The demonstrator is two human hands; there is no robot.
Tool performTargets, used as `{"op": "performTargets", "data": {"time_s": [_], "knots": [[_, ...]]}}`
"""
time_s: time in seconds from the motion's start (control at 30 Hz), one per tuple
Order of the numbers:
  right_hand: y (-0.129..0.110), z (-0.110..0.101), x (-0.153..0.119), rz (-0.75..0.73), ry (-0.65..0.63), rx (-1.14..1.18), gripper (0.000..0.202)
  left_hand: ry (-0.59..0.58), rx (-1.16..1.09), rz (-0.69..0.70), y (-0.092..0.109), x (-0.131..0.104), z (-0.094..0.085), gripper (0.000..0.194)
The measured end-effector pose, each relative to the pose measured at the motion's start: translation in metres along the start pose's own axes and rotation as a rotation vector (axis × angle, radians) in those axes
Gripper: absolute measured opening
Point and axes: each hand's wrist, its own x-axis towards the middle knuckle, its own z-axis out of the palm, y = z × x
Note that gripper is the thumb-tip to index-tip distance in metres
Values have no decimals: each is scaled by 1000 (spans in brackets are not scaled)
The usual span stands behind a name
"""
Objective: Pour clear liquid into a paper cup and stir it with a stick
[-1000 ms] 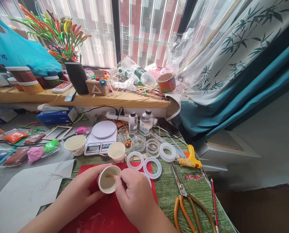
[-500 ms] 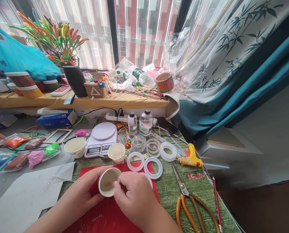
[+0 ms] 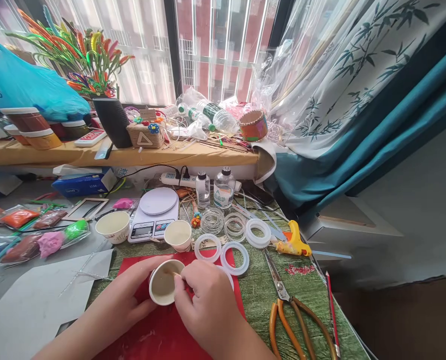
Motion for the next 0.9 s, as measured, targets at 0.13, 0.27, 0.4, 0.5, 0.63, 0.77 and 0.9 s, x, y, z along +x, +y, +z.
{"op": "performTargets", "data": {"time_s": [0.13, 0.27, 0.4, 0.5, 0.63, 0.77, 0.9], "knots": [[-2, -7, 2, 44, -21, 45, 37, -31, -2, 2, 2, 1, -2, 58], [-3, -8, 2, 12, -2, -12, 37, -30, -4, -9, 3, 1, -3, 58], [-4, -7, 2, 51, -27, 32, 35, -38, 6, -25, 2, 1, -3, 57], [-4, -6, 2, 98, -33, 43, 34, -31, 1, -16, 0, 1, -2, 57], [-3, -6, 1, 87, -32, 48, 34, -23, -3, -17, -4, -1, 0, 57], [-2, -4, 1, 32, 4, 22, 33, -29, 4, -19, -5, -2, 0, 60], [-2, -3, 1, 23, -2, 4, 35, -19, 3, -19, -5, -1, 0, 62]]}}
